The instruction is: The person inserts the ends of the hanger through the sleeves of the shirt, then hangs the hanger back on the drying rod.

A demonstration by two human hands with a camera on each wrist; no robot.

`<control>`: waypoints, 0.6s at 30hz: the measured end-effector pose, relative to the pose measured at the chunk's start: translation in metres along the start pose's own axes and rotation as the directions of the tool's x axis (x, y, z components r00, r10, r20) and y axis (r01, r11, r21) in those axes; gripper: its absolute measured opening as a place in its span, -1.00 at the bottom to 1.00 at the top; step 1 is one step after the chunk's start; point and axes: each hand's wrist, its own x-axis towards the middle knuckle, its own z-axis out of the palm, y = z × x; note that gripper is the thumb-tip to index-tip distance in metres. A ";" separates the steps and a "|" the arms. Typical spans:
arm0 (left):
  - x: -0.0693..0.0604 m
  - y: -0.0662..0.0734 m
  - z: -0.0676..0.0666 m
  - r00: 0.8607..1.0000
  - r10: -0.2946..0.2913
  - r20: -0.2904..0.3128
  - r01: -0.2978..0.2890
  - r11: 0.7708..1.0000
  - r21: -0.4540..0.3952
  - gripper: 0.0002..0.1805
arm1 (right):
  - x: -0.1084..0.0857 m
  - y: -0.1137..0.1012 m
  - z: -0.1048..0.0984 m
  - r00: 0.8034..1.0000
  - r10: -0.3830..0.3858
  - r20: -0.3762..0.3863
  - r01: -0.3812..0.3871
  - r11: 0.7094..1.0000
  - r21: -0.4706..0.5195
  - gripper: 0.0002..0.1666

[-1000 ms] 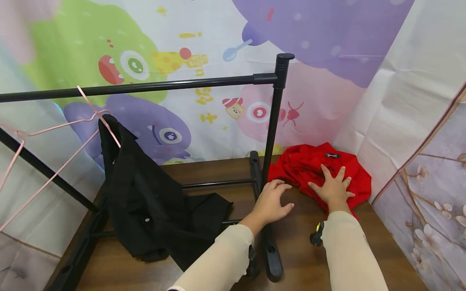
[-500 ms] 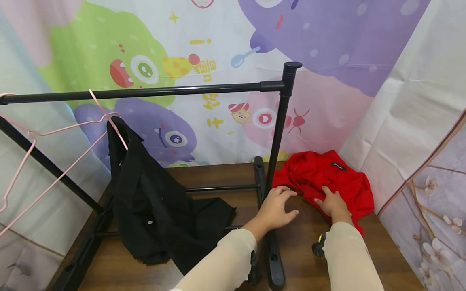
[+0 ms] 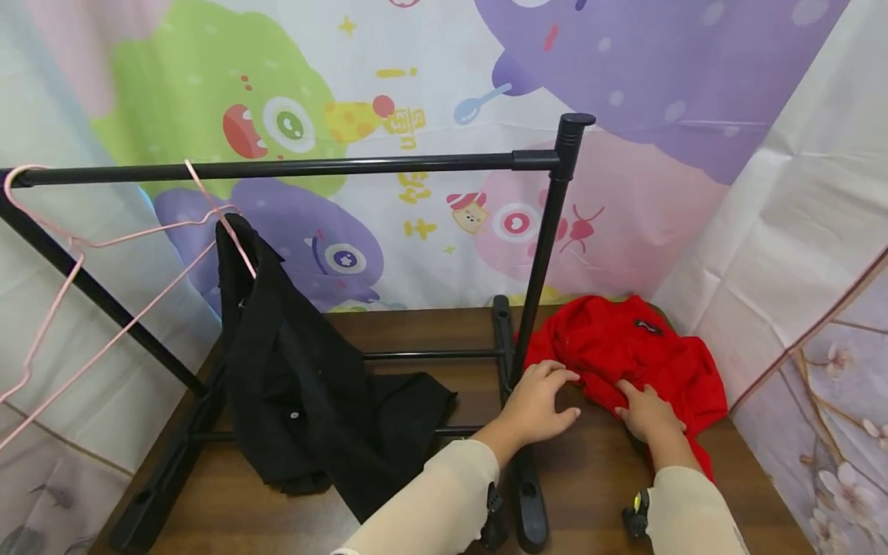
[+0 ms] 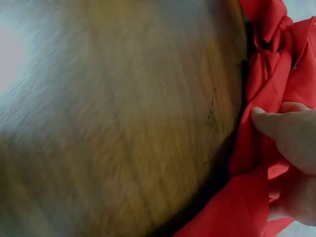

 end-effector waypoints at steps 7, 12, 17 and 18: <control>-0.004 0.003 0.010 1.000 -0.020 -0.015 0.021 0.999 0.047 -0.53 | -0.031 0.001 0.005 0.992 -0.113 -0.058 0.113 0.994 -0.014 -0.53; -0.006 0.004 0.012 1.000 -0.025 -0.006 0.025 0.998 0.056 -0.50 | -0.052 0.003 0.008 0.986 -0.153 -0.064 0.155 0.988 0.022 -0.55; -0.007 0.002 0.013 0.999 -0.038 0.018 0.037 0.999 0.030 -0.45 | -0.067 0.005 0.009 0.980 -0.184 -0.078 0.188 0.981 0.053 -0.56; -0.006 0.002 0.012 0.999 -0.038 0.024 0.037 0.999 0.024 -0.44 | -0.070 0.006 0.008 0.978 -0.192 -0.080 0.197 0.978 0.061 -0.55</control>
